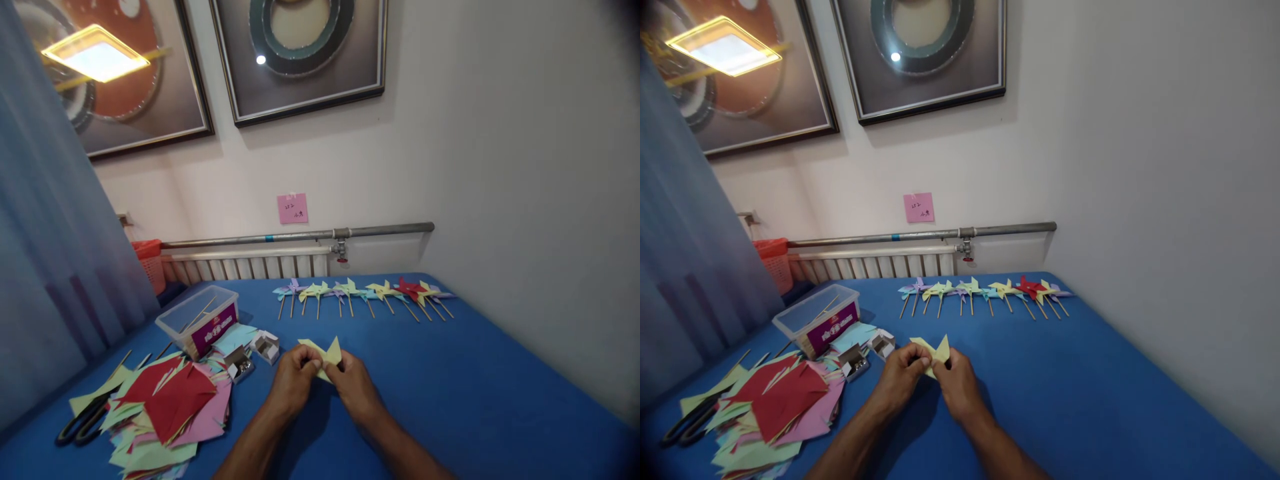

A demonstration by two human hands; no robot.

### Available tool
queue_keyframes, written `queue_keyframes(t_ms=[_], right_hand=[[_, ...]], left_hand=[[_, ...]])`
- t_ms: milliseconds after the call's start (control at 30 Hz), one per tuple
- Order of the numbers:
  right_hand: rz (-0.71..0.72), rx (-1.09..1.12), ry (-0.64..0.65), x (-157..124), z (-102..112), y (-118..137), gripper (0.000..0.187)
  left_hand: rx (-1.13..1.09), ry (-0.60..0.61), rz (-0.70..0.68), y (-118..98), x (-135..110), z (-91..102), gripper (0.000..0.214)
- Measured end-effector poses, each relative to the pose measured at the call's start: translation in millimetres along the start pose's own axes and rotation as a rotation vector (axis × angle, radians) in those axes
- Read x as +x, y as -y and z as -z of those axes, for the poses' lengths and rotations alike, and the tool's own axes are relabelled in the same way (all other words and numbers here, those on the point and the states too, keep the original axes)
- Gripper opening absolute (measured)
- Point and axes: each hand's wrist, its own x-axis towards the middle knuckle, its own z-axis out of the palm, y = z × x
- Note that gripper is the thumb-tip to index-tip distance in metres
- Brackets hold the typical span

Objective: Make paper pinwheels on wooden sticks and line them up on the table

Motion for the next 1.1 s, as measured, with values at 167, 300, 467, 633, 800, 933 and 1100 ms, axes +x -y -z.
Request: queue_keyframes(t_ms=[167,300,467,633,800,933,1100], right_hand=[[0.008,0.049,0.007,3.1,-0.7,-6.6,0.022],[0.021,0.064,0.028,4.5,0.0,-10.0,0.018],[0.032,0.097,0.037,4.8,-1.1,-11.2,0.019],[0.020,0.070,0.008,3.3,-1.7,-8.9,0.018],[0.020,0.059,0.026,-1.8,-0.2,-1.3,0.018],[-0.005,0.138,0.060,-3.1,-1.7,1.1,0.024],[-0.023,0.307,0.114,3.7,-4.5,-9.9,0.036]], left_hand=[[0.028,0.009,-0.002,-0.4,-0.9,-0.1,0.010],[0.069,-0.003,-0.060,-3.2,-2.1,0.6,0.009],[0.118,-0.030,-0.095,-5.5,-4.4,-0.3,0.009],[0.110,-0.057,-0.103,-4.4,-5.0,-2.6,0.006],[0.080,-0.087,-0.090,-5.3,-5.5,-2.5,0.004],[0.053,-0.097,-0.069,-9.1,-6.7,-1.8,0.002],[-0.037,-0.125,-0.031,-12.4,-6.4,-2.4,0.003]])
